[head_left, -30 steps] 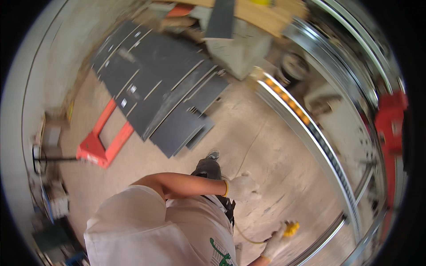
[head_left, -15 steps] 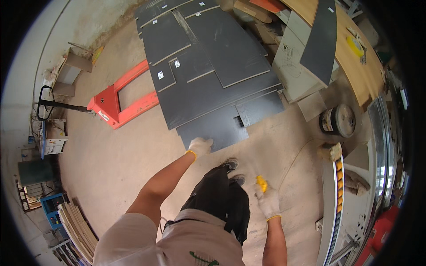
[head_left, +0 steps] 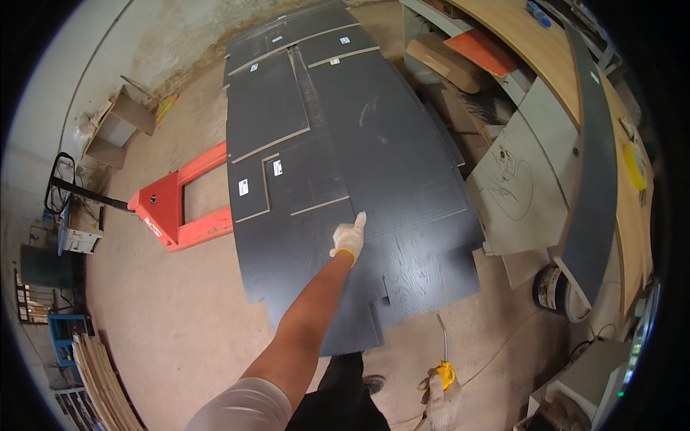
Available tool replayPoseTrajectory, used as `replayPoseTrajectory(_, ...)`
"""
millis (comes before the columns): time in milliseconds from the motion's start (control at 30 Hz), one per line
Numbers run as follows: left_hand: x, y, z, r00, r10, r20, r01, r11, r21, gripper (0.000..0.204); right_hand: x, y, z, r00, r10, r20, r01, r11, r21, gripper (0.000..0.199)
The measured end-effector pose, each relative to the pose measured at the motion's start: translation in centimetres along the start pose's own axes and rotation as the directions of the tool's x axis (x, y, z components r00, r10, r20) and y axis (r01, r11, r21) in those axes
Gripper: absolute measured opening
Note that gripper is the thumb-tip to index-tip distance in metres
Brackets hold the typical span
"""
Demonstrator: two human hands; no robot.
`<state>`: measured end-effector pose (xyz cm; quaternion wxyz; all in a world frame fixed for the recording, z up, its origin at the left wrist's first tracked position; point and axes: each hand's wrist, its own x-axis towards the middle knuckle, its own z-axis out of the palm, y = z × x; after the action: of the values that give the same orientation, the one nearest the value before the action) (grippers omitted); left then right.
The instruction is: The person repeatedly picks up dark rectangular panels from a stack on a pallet jack, carries them to a machine with a roller conveyor, places them on the conveyor, and returns to the stack. The cycle continues with multiple panels throughout the clip.
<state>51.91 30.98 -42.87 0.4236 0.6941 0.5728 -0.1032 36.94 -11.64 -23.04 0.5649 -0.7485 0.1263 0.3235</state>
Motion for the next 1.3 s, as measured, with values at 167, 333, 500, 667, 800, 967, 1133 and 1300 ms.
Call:
replayPoseTrajectory(167,0.3,1.3,0.2,0.999,-0.031,0.010,0.031,0.999,0.014,0.083,1.6,-1.0,0.3,0.996,0.043,-0.084,-0.037,0.996,0.077,0.033)
replayPoseTrajectory(333,0.2,0.3,-0.3,0.998,0.023,0.064,-0.017,0.996,-0.091,0.081,1.4,-2.3,0.0,0.998,0.051,-0.022,-0.050,0.997,0.054,0.033)
replayPoseTrajectory(500,-2.3,-2.1,-0.1,0.989,-0.041,0.140,0.056,0.992,-0.109,0.081,1.7,-3.6,1.1,0.998,-0.014,-0.054,0.021,0.990,0.141,0.032)
replayPoseTrajectory(667,-7.7,-5.5,0.2,0.979,-0.103,0.178,0.105,0.994,-0.006,0.088,1.8,-4.8,2.3,0.995,0.039,-0.096,-0.025,0.989,0.143,0.032)
replayPoseTrajectory(800,-10.3,-8.0,0.0,0.946,-0.172,0.275,0.189,0.981,-0.037,0.091,2.0,-4.5,2.8,0.998,-0.054,-0.026,0.057,0.990,0.127,0.036)
replayPoseTrajectory(967,-11.6,-12.3,0.7,0.922,-0.117,0.370,0.196,0.963,-0.185,0.082,2.5,-3.2,4.1,0.998,-0.029,-0.062,0.035,0.994,0.099,0.038)
replayPoseTrajectory(1133,-10.9,-15.4,1.0,0.913,0.013,0.408,-0.020,1.000,0.012,0.075,1.2,-3.1,4.7,0.998,0.040,0.038,-0.033,0.984,-0.173,0.036)
replayPoseTrajectory(1300,-13.6,-19.6,-3.7,0.894,0.129,0.429,-0.215,0.963,0.160,0.075,-1.5,-2.2,4.8,1.000,0.024,-0.009,-0.026,0.987,-0.162,0.031)
